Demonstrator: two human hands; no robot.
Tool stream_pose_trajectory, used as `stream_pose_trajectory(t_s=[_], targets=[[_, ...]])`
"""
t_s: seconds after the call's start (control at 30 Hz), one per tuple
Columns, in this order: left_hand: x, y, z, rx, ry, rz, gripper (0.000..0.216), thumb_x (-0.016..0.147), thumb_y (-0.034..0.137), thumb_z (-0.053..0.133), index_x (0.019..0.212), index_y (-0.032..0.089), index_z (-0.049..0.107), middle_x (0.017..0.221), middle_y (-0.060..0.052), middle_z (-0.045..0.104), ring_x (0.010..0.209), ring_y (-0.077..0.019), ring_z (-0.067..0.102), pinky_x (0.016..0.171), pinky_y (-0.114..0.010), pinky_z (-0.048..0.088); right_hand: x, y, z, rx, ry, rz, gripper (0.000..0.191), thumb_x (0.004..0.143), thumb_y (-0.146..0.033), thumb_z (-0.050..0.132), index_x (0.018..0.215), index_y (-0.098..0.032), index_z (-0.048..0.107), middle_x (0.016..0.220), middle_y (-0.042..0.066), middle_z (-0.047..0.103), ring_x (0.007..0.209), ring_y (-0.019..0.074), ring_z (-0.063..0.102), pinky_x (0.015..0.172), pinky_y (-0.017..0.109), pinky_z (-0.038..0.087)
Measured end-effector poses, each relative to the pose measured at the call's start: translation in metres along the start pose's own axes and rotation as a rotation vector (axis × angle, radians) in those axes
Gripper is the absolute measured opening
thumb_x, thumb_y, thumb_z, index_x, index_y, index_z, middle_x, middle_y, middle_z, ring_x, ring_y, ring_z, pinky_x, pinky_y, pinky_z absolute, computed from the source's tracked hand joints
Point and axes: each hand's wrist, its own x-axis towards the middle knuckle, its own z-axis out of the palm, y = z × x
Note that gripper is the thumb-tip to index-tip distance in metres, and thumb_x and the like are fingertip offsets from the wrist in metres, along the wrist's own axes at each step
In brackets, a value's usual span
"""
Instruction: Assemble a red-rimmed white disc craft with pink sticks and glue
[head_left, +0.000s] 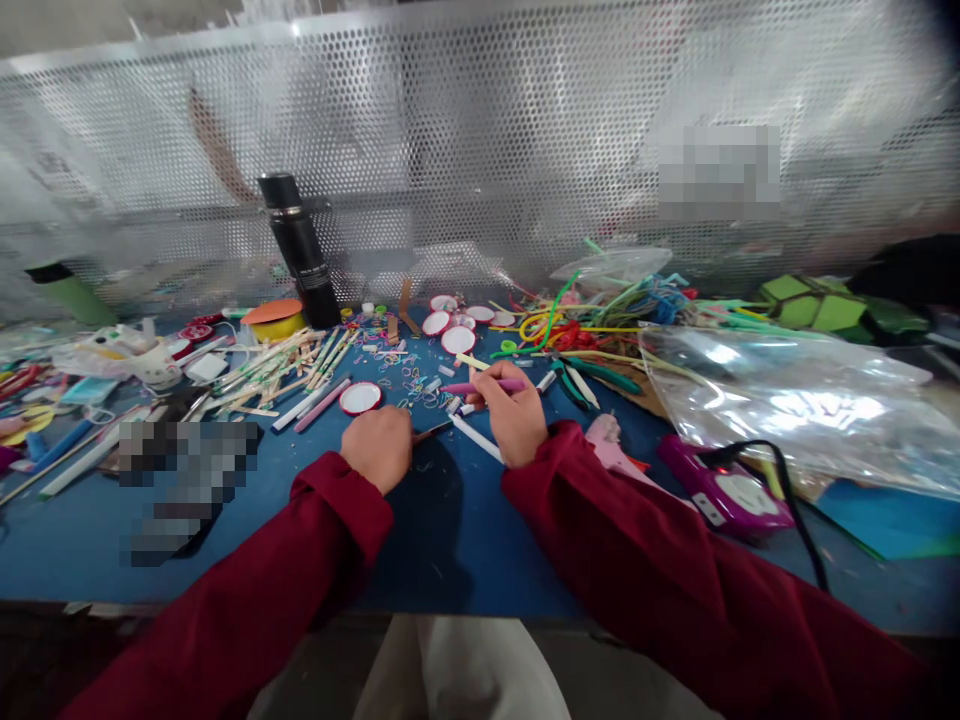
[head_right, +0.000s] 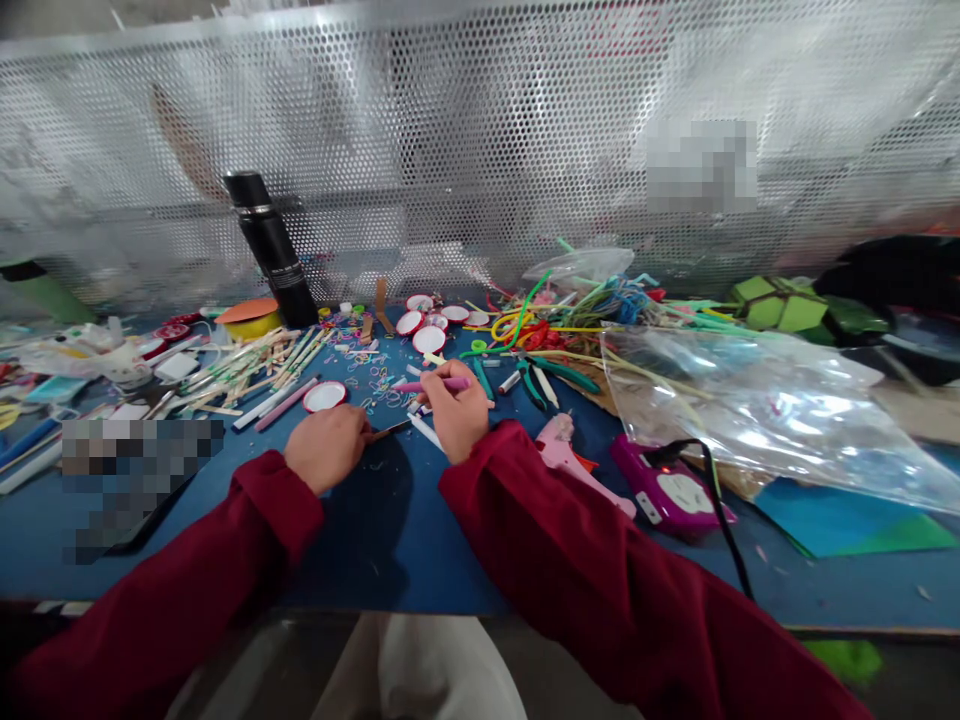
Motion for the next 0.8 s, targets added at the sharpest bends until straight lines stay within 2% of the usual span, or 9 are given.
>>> stream_pose_trajectory(t_s=[0.13,0.2,0.27,0.37,0.43,0.5,0.67,0.8], targets=[[-0.002,-0.010,-0.002,-0.034,0.024,-0.034,0.023,0.089,0.024,0.042,0.092,0.018,0.064,0.094,-0.014,0.070,0.089,-0.0265,0.067,0.067,-0.031,0.044,0.001,-0.006,-0.001,0.093,0.017,0.010,0.018,0.078,-0.032,0.058,0.067,-0.021,0.050,0.056,-0.002,0.057,0.054,0.0114,0.054,0.056,0.025,0.046],[-0.001,-0.022,-0.003,-0.130,0.066,-0.077,0.020,0.089,0.024,0.041,0.092,0.018,0.061,0.088,-0.012,0.071,0.083,-0.0244,0.066,0.063,-0.030,0.040,0.003,-0.008,-0.002,0.112,0.022,-0.001,0.017,0.079,-0.033,0.057,0.069,-0.022,0.050,0.057,-0.002,0.056,0.054,0.0118,0.054,0.056,0.026,0.046],[0.003,-0.034,-0.004,-0.363,0.124,-0.093,0.018,0.090,0.024,0.040,0.094,0.018,0.057,0.084,-0.008,0.071,0.073,-0.0201,0.064,0.060,-0.028,0.038,0.004,-0.009,-0.003,0.137,0.030,0.003,0.016,0.079,-0.034,0.056,0.071,-0.022,0.051,0.058,-0.002,0.056,0.054,0.0122,0.054,0.055,0.026,0.046],[0.010,-0.042,-0.005,-0.859,0.178,-0.089,0.020,0.089,0.029,0.045,0.104,0.018,0.053,0.078,-0.003,0.069,0.058,-0.0136,0.058,0.054,-0.025,0.039,0.004,-0.011,-0.003,0.195,0.043,0.031,0.016,0.079,-0.034,0.058,0.072,-0.021,0.052,0.058,-0.002,0.055,0.054,0.0124,0.053,0.055,0.027,0.045],[0.013,-0.039,-0.004,-1.116,0.163,-0.084,0.025,0.087,0.031,0.049,0.108,0.017,0.053,0.079,-0.002,0.067,0.056,-0.0111,0.056,0.050,-0.022,0.037,0.002,-0.012,-0.002,0.227,0.032,0.044,0.017,0.079,-0.034,0.059,0.071,-0.021,0.052,0.058,-0.002,0.056,0.054,0.0122,0.052,0.055,0.027,0.044],[0.013,-0.031,-0.002,-1.272,0.129,-0.076,0.024,0.085,0.033,0.052,0.104,0.017,0.055,0.081,-0.002,0.066,0.056,-0.0091,0.056,0.047,-0.020,0.034,-0.001,-0.013,-0.002,0.227,0.007,0.041,0.018,0.081,-0.035,0.060,0.072,-0.021,0.053,0.059,-0.001,0.057,0.055,0.0122,0.052,0.055,0.027,0.044],[0.009,-0.015,0.003,-1.440,0.073,-0.072,0.024,0.083,0.040,0.058,0.087,0.017,0.056,0.076,-0.001,0.065,0.052,-0.0063,0.052,0.045,-0.018,0.030,-0.007,-0.016,-0.005,0.189,-0.077,-0.042,0.016,0.082,-0.036,0.063,0.077,-0.020,0.061,0.066,0.000,0.061,0.062,0.0133,0.054,0.063,0.029,0.046],[0.007,-0.015,0.005,-1.567,0.167,-0.089,0.027,0.084,0.044,0.059,0.083,0.017,0.059,0.077,-0.001,0.063,0.054,-0.0058,0.052,0.048,-0.018,0.034,-0.010,-0.018,-0.007,0.194,-0.084,-0.063,0.015,0.083,-0.034,0.063,0.078,-0.020,0.062,0.066,0.000,0.061,0.063,0.0136,0.055,0.064,0.029,0.046]])
